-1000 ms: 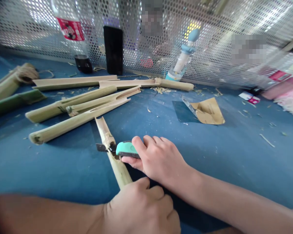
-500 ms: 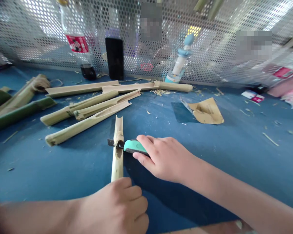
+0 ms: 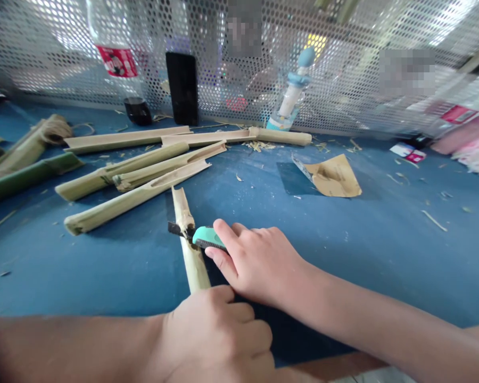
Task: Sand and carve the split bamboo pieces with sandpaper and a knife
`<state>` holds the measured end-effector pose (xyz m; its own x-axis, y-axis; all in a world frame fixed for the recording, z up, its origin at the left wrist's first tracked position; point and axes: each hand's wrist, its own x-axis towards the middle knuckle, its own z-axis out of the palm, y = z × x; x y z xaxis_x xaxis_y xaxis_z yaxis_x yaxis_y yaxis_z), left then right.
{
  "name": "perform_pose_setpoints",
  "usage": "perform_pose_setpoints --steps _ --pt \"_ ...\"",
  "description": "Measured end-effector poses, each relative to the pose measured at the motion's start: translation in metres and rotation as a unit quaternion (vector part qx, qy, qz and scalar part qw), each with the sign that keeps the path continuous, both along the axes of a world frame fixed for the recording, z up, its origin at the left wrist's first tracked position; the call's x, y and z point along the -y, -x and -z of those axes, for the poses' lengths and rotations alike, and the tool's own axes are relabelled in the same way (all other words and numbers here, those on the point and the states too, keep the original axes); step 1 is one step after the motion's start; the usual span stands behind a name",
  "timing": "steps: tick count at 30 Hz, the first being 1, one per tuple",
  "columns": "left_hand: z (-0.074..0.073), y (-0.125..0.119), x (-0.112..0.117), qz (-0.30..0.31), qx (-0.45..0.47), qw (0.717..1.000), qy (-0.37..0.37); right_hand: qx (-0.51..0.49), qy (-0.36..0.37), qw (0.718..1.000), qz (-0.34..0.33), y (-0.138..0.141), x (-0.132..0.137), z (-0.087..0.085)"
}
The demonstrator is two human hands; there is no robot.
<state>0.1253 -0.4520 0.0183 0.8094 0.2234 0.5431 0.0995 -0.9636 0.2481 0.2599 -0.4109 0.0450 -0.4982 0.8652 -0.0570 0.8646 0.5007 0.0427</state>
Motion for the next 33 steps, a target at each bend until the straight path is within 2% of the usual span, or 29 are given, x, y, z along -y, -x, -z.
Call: perform_pose_setpoints --steps 8,13,20,28,33 --pt "0.002 -0.015 0.01 -0.065 0.04 0.997 0.02 0.017 0.0 1.0 -0.007 0.002 0.003 -0.003" --pt "-0.004 -0.024 0.01 -0.049 -0.004 0.999 0.023 0.041 0.0 0.999 -0.002 0.005 0.005 -0.004" --pt "-0.007 -0.034 0.02 -0.123 0.002 0.992 0.039 0.028 0.009 1.0 -0.006 0.004 0.007 -0.005" --pt "-0.011 -0.033 0.022 -0.128 -0.048 0.988 0.077 0.0 -0.021 1.0 -0.024 0.003 0.007 -0.003" --pt "-0.02 -0.03 0.031 -0.199 -0.138 0.963 0.122 -0.055 0.041 0.997 -0.023 -0.009 0.002 -0.015"
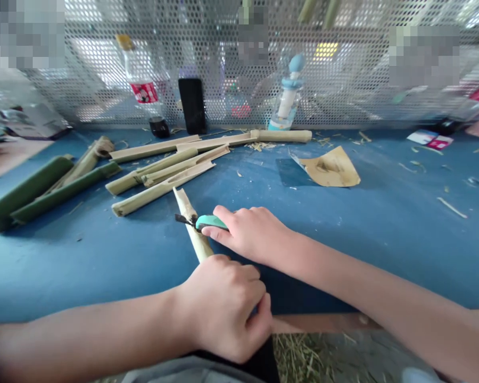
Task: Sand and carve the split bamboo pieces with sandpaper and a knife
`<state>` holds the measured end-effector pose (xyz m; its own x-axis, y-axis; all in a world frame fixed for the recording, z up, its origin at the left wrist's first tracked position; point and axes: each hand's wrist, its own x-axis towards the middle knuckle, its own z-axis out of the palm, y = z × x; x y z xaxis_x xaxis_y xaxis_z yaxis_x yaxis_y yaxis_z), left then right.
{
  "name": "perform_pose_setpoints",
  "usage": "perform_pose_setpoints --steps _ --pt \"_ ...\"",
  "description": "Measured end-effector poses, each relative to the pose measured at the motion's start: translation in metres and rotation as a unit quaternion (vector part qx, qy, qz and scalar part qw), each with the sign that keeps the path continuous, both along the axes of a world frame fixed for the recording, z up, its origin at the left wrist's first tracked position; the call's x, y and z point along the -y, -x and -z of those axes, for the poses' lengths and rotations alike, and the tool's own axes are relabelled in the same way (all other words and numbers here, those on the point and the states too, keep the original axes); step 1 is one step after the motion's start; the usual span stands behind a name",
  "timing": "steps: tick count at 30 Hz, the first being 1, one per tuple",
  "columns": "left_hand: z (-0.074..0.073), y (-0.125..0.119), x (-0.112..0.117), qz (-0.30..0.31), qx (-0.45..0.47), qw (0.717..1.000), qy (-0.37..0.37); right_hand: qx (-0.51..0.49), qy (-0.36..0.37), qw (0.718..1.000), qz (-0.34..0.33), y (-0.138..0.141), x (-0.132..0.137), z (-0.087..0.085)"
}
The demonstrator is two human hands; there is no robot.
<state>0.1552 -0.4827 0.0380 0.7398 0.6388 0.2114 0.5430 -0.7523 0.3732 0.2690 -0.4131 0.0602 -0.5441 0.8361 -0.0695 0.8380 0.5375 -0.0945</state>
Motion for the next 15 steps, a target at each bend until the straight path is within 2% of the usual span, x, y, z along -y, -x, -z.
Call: perform_pose_setpoints --steps 4,6,8,11,15 --pt "-0.003 0.007 0.005 0.012 0.015 1.0 0.005 -0.077 0.107 0.991 0.001 -0.008 -0.002 -0.009" --pt "-0.002 0.01 0.004 0.023 0.022 0.999 0.012 -0.09 0.126 0.988 0.008 -0.009 -0.001 -0.01" --pt "-0.001 0.013 0.002 0.033 0.022 0.999 0.013 -0.079 0.108 0.991 0.017 -0.006 0.002 -0.009" --pt "0.001 0.013 0.0 0.03 0.03 0.999 0.004 -0.014 0.037 0.999 0.032 -0.002 0.011 -0.004" --pt "0.007 0.011 0.004 0.037 0.08 0.996 -0.017 0.046 -0.043 0.998 0.01 0.0 0.021 0.0"
